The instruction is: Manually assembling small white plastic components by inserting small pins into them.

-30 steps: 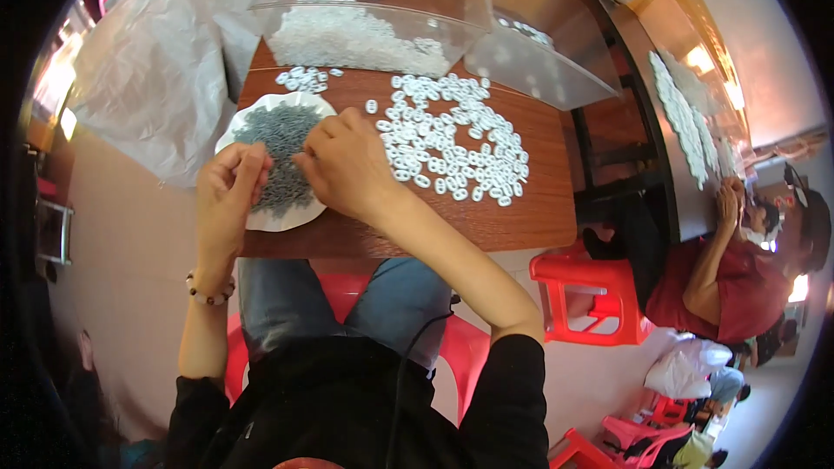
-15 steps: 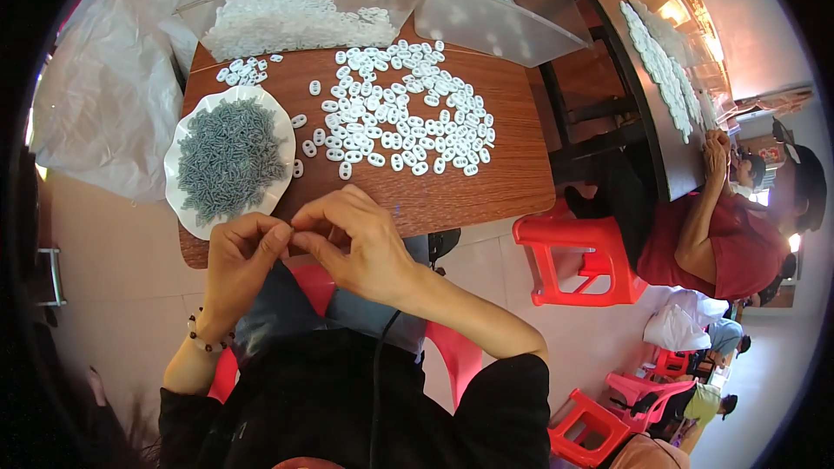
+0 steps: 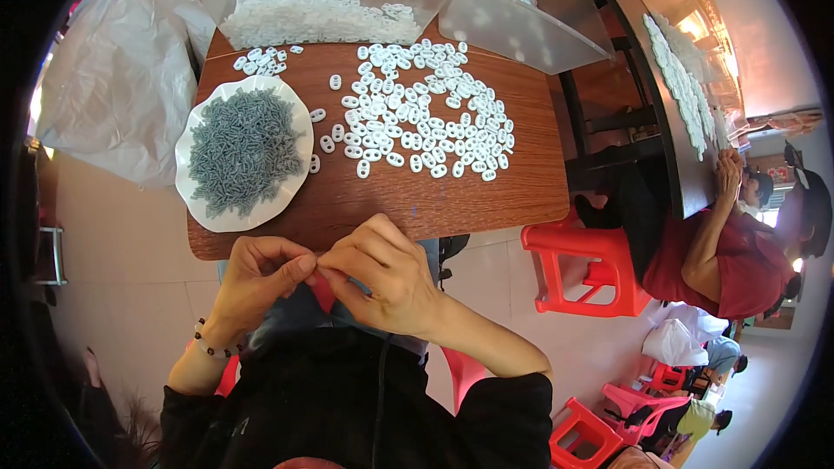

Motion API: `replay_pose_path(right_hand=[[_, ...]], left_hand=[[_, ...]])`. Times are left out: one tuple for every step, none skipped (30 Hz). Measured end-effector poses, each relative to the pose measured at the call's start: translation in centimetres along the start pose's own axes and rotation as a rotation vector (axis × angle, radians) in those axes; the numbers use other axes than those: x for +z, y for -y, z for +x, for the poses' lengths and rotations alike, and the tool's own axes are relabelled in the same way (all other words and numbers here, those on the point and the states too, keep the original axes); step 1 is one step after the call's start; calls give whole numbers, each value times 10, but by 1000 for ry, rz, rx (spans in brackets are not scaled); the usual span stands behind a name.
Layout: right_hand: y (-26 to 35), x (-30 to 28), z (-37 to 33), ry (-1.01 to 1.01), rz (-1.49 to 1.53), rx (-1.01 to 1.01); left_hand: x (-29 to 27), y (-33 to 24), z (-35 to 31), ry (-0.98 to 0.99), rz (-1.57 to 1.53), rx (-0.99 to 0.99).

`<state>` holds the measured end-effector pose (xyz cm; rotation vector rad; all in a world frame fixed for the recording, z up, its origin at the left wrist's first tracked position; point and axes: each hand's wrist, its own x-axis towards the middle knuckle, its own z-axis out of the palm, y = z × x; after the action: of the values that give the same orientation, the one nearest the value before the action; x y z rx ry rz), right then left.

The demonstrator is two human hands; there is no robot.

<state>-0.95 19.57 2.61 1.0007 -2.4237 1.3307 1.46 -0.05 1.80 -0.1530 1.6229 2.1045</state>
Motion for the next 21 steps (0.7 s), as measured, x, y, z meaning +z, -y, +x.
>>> replay_pose_path(right_hand=[[-2,-1,1,4,0,-1],[-5,-3,4,70,46,16],[-10,-6,8,136,93,32],[-15,-12,12,137,90,30],[-22,-18,18,131,-9,72],[-31,-23,25,130,-102,112],[-43,-28,32,101,-196,97],[-55,-32,40,73,-289,81],[-63,-35,48,121,-325,169],[-72,-36,57,122,-325,165],[-81,-35,67,131,-360,123],[-88,-34,75,140,-394,81],[-92,-30,83,138,-378,118],[-97,-27,91,139,-376,113],[-104,-23,99,142,-394,100],[-108,-19,109,145,-411,88],[-110,-15,118,152,-407,113],[-113,-11,126,154,-404,111],[-116,-7,134,164,-434,85],[-119,-3,142,174,-464,58],[-124,2,147,197,-490,41]], left_hand=[[-1,3,0,-2,-3,1],[-1,5,0,-7,-38,7],[-2,6,0,-13,-72,14],[-2,8,1,-12,-73,17],[-2,8,2,-33,-103,21],[-3,10,2,-64,-135,24],[-2,9,2,-63,-138,28],[-2,9,2,-62,-138,35],[-2,9,2,-68,-136,41],[-3,10,1,-70,-136,45],[-3,11,0,-72,-135,41],[-3,12,0,-76,-134,36],[-3,13,0,-79,-134,39],[-1,13,0,-88,-117,37],[-1,13,0,-96,-99,34],[-2,12,-1,-100,-98,35],[-3,12,-1,-84,-87,16],[-4,12,-1,-68,-78,-5],[-5,12,-2,-71,-78,-4],[-6,13,-2,-61,-70,-14],[-7,13,-2,-51,-62,-23]])
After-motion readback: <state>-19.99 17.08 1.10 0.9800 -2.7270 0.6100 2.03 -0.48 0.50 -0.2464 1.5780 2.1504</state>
